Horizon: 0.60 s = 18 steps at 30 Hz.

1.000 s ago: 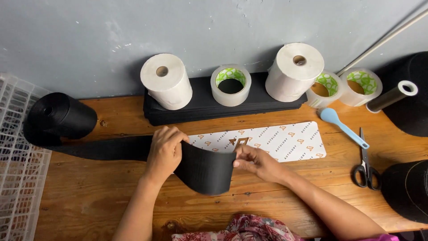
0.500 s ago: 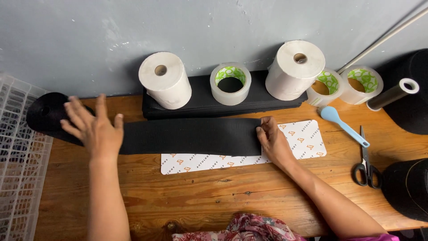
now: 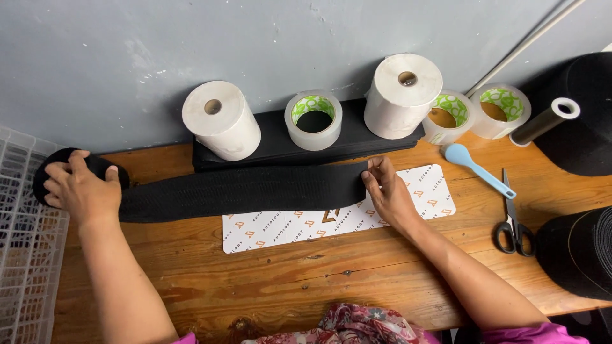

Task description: The person folds a long strip of black fabric in half lengthwise on a wooden table, aligns the edges, and smooths the fold. The person also moves rolls of white material and tape on the table to clear space.

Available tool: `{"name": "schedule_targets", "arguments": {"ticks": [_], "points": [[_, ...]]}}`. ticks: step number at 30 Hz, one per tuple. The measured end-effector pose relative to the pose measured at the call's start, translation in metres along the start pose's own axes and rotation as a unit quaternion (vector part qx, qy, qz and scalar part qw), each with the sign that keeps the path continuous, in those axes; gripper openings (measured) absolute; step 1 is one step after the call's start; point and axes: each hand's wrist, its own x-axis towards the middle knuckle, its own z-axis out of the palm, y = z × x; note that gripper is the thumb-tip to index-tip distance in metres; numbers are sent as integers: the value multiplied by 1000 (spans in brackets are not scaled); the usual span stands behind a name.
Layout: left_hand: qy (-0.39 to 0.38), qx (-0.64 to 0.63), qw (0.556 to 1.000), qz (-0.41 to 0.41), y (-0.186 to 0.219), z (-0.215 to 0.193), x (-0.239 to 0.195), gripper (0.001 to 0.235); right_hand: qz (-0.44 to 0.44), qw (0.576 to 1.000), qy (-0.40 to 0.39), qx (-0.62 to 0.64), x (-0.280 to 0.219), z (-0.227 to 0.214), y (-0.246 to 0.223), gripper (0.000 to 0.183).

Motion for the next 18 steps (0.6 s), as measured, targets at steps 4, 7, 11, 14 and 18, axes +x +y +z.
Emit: {"name": "schedule_targets", "arguments": {"ticks": [4, 7, 11, 14, 18], "points": [[63, -21, 992, 107, 29, -6, -18, 39, 9, 1000, 9, -11, 1, -5, -2, 10], [-44, -44, 992, 108, 45, -3, -29, 40, 5, 999, 0, 44, 0, -8, -11, 9], [47, -36, 993, 103, 30, -9, -19, 44, -2, 1000, -5, 28, -1, -7, -13, 9], [16, -18, 999, 36, 7, -9, -1, 57, 12, 1000, 0, 18, 1, -8, -11, 11], [-66, 96, 991, -70, -29, 9, 15, 86, 19, 1000, -10, 12, 0, -6, -14, 10]]}}
